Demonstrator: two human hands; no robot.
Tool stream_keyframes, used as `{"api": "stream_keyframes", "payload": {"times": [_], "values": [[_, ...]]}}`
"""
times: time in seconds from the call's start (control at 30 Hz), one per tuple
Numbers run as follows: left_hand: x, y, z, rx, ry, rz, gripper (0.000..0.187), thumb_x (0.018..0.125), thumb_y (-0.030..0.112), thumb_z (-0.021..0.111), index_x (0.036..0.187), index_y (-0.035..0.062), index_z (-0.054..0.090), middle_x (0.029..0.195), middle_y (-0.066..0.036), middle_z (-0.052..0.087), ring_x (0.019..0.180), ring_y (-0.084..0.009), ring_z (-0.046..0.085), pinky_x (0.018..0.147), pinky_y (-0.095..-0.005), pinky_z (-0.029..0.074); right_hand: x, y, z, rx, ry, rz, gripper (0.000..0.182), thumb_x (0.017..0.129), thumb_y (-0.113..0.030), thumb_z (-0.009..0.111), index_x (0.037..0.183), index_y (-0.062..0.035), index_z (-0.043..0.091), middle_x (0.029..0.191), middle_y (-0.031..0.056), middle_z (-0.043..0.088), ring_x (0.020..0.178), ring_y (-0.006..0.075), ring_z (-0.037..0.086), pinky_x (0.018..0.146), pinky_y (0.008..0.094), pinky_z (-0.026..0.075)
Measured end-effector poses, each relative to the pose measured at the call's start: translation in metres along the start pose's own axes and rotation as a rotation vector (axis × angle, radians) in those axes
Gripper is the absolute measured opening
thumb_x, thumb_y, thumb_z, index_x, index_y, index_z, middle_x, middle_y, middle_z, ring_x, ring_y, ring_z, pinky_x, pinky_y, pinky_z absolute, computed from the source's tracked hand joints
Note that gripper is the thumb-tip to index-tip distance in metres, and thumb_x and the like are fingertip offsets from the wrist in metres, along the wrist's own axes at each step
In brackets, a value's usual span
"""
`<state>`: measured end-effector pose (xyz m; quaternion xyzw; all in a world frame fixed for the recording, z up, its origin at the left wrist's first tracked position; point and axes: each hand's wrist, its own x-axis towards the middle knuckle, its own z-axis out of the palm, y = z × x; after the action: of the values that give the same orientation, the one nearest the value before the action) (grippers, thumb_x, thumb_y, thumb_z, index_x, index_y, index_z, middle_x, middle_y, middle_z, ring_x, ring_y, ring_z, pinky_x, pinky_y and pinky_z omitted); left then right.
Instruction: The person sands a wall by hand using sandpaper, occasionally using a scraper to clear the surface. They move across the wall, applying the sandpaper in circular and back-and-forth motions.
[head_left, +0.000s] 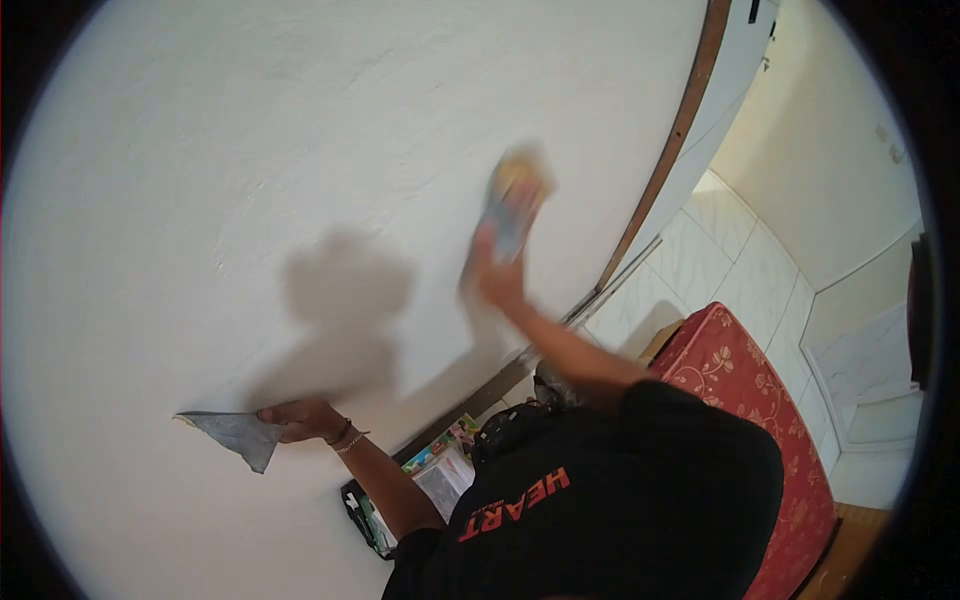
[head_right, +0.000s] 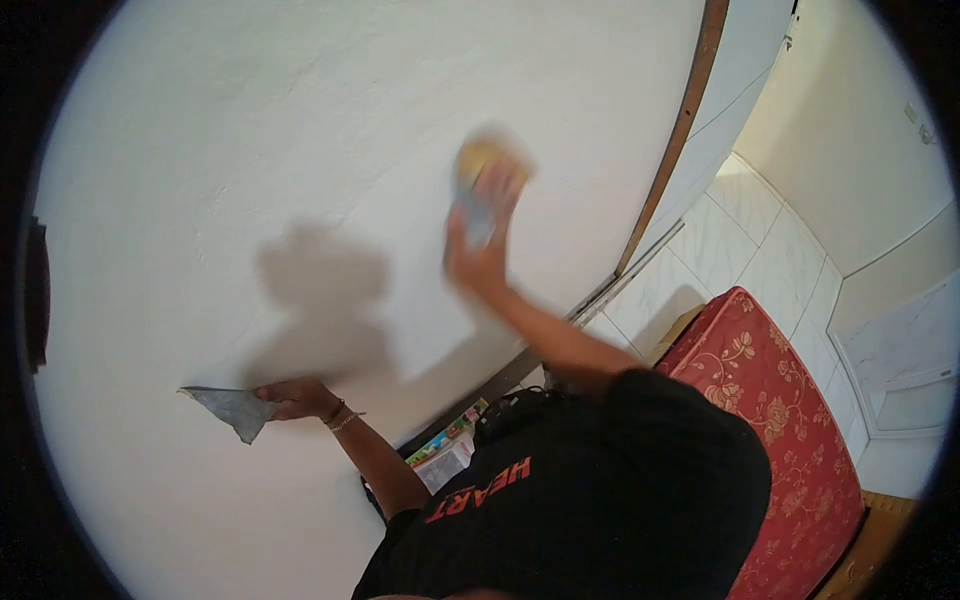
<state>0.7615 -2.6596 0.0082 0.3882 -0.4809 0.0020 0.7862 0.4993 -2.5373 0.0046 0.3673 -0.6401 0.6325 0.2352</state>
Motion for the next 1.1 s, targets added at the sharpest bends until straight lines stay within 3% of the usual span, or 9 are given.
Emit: {"api": "stream_keyframes", "payload": {"times": [0.1,0.23,0.3,0.4,0.57,0.67,0.83,0.93,1.1], "values": [[0.000,0.001,0.000,0.043,0.018,0.056,0.050,0.098,0.029,0.033,0.118,-0.0162,0.036,0.114,-0.027,0.047,0.098,-0.0282,0.053,0.082,-0.0365,0.045,0.153,0.027,-0.040,0.178,0.405,0.526,0.066,0.090,-0.053,0.042,0.113,0.0083,0.051,0.105,0.0141,0.056,0.098,0.0200,0.050,0.088,0.0307,0.038],[0.001,0.005,-0.007,0.069,-0.008,0.069,0.047,0.098,0.029,0.033,0.115,-0.0146,0.037,0.110,-0.023,0.049,0.093,-0.0256,0.054,0.077,-0.0348,0.047,0.204,0.025,-0.066,0.273,0.481,0.458,0.066,0.089,-0.052,0.042,0.102,0.0109,0.053,0.093,0.0145,0.058,0.086,0.0214,0.054,0.079,0.0318,0.042],[0.001,0.008,-0.003,0.052,-0.004,0.083,0.045,0.098,0.029,0.033,0.113,-0.0134,0.039,0.107,-0.021,0.052,0.088,-0.0232,0.056,0.073,-0.0328,0.049,0.129,-0.005,-0.016,0.108,0.496,0.661,0.073,0.090,-0.053,0.038,0.118,0.0139,0.044,0.117,0.0272,0.050,0.111,0.0313,0.047,0.095,0.0355,0.035],[0.002,0.021,0.003,-0.013,-0.004,0.062,0.044,0.098,0.030,0.033,0.110,-0.0123,0.041,0.104,-0.019,0.053,0.082,-0.0211,0.058,0.068,-0.0307,0.050,-0.037,-0.034,0.014,0.074,-0.010,-0.003,0.058,0.090,-0.015,0.043,0.137,0.0086,0.019,0.144,0.0295,0.011,0.136,0.0384,0.007,0.108,0.0457,0.003],[-0.001,0.019,-0.003,-0.042,-0.046,-0.097,0.046,0.098,0.030,0.033,0.117,-0.0118,0.032,0.112,-0.025,0.046,0.096,-0.0298,0.054,0.078,-0.0373,0.048,0.004,-0.007,-0.010,-0.016,-0.073,-0.090,0.062,0.088,-0.018,0.046,0.138,0.0067,0.020,0.145,0.0246,0.014,0.137,0.0351,0.004,0.108,0.0441,-0.004],[-0.001,0.020,-0.001,-0.046,-0.049,-0.162,0.046,0.098,0.030,0.033,0.117,-0.0121,0.031,0.112,-0.025,0.046,0.096,-0.0297,0.054,0.078,-0.0369,0.047,0.145,0.005,-0.032,0.067,0.392,0.293,0.061,0.092,-0.047,0.041,0.111,0.0107,0.050,0.103,0.0144,0.058,0.096,0.0209,0.053,0.086,0.0321,0.040],[0.004,0.017,0.001,0.131,0.048,0.130,0.049,0.098,0.032,0.033,0.110,-0.0139,0.041,0.104,-0.022,0.053,0.082,-0.0227,0.057,0.068,-0.0327,0.050,0.142,-0.033,-0.015,0.219,0.473,0.570,0.062,0.092,-0.047,0.040,0.116,0.0100,0.047,0.111,0.0184,0.053,0.095,0.0216,0.049,0.085,0.0328,0.039],[0.000,0.013,-0.005,-0.077,-0.063,-0.118,0.049,0.097,0.033,0.035,0.117,-0.0122,0.033,0.115,-0.026,0.044,0.103,-0.0308,0.050,0.085,-0.0406,0.043,-0.020,-0.048,0.022,0.091,0.019,-0.105,0.066,0.088,-0.022,0.048,0.138,0.0066,0.017,0.144,0.0271,0.013,0.134,0.0389,0.016,0.108,0.0462,0.009],[0.000,0.012,-0.004,-0.001,-0.027,-0.074,0.049,0.097,0.033,0.035,0.117,-0.0120,0.033,0.116,-0.026,0.043,0.103,-0.0320,0.051,0.085,-0.0404,0.043,-0.041,-0.039,0.007,0.119,-0.282,-0.132,0.060,0.084,-0.024,0.053,0.135,0.0010,0.034,0.143,0.0253,0.021,0.134,0.0444,0.011,0.105,0.0561,0.007]]}}
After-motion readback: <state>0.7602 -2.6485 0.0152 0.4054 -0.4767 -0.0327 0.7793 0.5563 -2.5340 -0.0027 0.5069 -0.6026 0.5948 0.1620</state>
